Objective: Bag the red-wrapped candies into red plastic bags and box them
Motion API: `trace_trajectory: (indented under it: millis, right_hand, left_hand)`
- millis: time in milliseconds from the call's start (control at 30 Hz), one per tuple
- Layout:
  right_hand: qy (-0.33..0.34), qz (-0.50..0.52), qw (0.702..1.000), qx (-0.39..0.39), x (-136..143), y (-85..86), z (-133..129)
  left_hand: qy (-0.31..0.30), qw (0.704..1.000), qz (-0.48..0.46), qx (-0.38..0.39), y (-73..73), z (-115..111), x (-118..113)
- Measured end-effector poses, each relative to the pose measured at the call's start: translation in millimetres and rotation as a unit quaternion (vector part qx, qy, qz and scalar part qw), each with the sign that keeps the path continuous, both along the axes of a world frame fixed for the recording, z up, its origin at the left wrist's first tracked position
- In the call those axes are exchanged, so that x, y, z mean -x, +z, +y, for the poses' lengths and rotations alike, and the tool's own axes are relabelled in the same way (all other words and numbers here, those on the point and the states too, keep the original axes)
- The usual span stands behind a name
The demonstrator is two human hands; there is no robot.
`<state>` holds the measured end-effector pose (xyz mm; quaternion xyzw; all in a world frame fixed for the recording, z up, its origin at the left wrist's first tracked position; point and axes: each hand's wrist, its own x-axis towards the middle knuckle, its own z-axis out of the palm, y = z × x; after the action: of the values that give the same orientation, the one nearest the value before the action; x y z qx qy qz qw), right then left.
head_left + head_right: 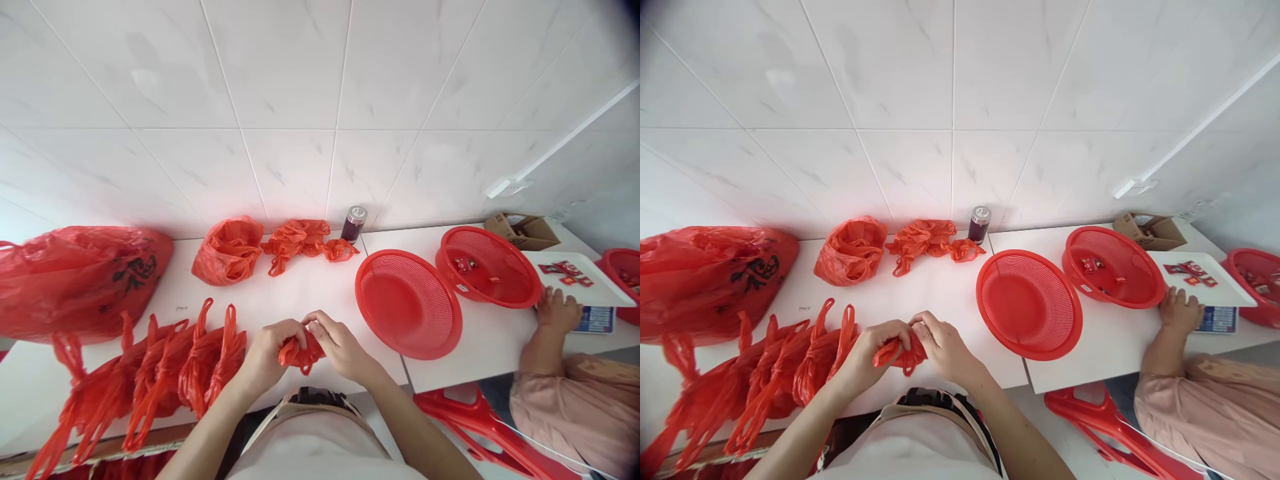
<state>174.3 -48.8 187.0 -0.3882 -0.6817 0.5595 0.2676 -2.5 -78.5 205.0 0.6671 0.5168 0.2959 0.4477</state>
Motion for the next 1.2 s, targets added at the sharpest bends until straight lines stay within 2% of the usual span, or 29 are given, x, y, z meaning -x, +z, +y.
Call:
trace_trajectory:
  millis: [133,233,300,333,400,500,533,600,667,767,833,933,1000,1067,1200]
  right_hand:
    - [-0.004,0.056,0.996,0.072,4.7,-5.5,-1.9]
    - [0.045,0.123,0.979,0.157,5.7,-8.3,-2.3]
    - [0.034,0.12,0.979,0.164,4.5,-10.3,-1.8]
    - [0.008,0.1,0.986,0.136,3.7,-11.2,-1.1]
    - [-0.057,0.029,0.998,0.016,2.6,-13.9,1.0]
    - [-0.1,-0.094,0.973,-0.185,4.4,-21.8,6.8]
    - [-0.097,-0.119,0.963,-0.222,5.9,-25.2,9.5]
    - [-0.096,-0.134,0.957,-0.24,8.8,-30.5,15.6]
    - [-0.109,-0.096,0.971,-0.192,9.8,-29.9,22.3]
    - [-0.08,0.055,0.995,-0.001,5.6,-14.7,30.4]
    - [-0.048,0.154,0.98,0.118,1.4,-1.3,33.0]
    - [-0.08,0.208,0.958,0.183,0.2,7.5,33.1]
    - [-0.136,0.215,0.947,0.197,2.9,1.7,34.5]
    - [-0.199,0.218,0.934,0.201,4.9,-11.6,41.1]
    - [-0.299,0.162,0.922,0.182,-1.9,-45.4,68.9]
  left_hand:
    - [0.11,0.987,0.055,-0.104,-12.8,-5.3,-5.6]
    - [0.125,0.982,0.069,-0.125,-15.1,-8.3,-6.2]
    - [0.112,0.983,0.083,-0.122,-16.0,-9.8,-5.5]
    - [0.101,0.984,0.089,-0.117,-16.6,-10.4,-5.4]
    - [0.073,0.987,0.098,-0.103,-19.0,-11.1,-6.3]
    - [0.05,0.99,0.09,-0.097,-25.5,-10.2,-8.2]
    - [0.051,0.99,0.087,-0.1,-28.2,-9.7,-7.9]
    - [0.055,0.989,0.095,-0.1,-33.5,-8.9,-5.0]
    - [0.055,0.988,0.115,-0.086,-37.3,-9.1,0.1]
    - [0.067,0.988,0.128,-0.06,-37.9,-11.4,6.8]
    - [0.078,0.988,0.124,-0.052,-35.4,-13.1,7.3]
    - [0.076,0.99,0.112,-0.045,-30.4,-14.0,1.8]
    - [0.069,0.992,0.092,-0.046,-28.2,-15.0,-1.6]
    - [0.069,0.994,0.065,-0.047,-28.4,-19.6,0.5]
    - [0.098,0.994,0.046,-0.005,-37.9,-47.5,24.8]
